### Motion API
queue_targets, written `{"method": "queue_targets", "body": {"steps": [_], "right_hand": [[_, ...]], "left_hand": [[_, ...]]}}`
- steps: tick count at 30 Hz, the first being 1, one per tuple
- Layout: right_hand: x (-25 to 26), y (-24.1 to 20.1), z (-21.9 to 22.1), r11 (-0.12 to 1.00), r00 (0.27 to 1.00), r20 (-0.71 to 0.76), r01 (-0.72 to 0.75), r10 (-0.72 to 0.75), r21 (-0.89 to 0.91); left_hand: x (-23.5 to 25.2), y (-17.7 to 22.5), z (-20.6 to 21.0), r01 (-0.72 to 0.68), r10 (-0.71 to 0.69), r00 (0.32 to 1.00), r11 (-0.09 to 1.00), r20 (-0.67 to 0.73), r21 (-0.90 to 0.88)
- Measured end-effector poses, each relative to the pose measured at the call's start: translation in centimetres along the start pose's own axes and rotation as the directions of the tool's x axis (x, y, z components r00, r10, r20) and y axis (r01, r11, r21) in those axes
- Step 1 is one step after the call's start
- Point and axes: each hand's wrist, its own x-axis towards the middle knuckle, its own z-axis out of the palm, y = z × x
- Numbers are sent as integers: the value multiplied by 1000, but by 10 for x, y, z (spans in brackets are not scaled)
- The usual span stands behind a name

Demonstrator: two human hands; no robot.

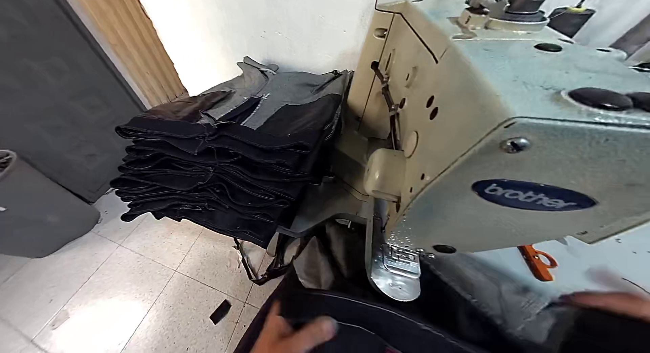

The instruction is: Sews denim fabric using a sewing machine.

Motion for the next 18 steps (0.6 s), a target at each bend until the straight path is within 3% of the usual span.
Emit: {"method": "queue_targets", "body": {"steps": [1,2,4,7,9,12,15,17,18], "right_hand": [[-18,35,15,979,989,112,73,-96,190],[-32,56,36,942,981,179,11,-75,336],[-48,78,72,838,958,261,-236,117,492],[-39,109,92,675,885,155,-439,439,594],[-10,129,96,717,820,-52,-466,570,519],[14,151,104,865,820,-283,-442,497,237],[-11,149,126,918,899,-183,-390,397,75],[-29,126,128,937,930,-145,-347,339,-39],[-35,109,124,949,941,-195,-298,276,-98]], "left_hand": [[4,3,-8,26,-31,998,996,-52,-91],[10,5,-16,50,-64,992,990,-105,-136],[35,0,-16,113,-138,971,984,-194,-136],[91,-11,13,265,-291,929,954,-228,-139],[133,-19,39,228,-269,930,957,-251,-181],[150,-32,54,148,-167,964,983,-205,-105],[109,-46,42,151,-151,981,988,-125,-11],[78,-48,38,149,-164,979,981,-117,-125],[68,-46,36,143,-166,980,972,-111,-188]]}}
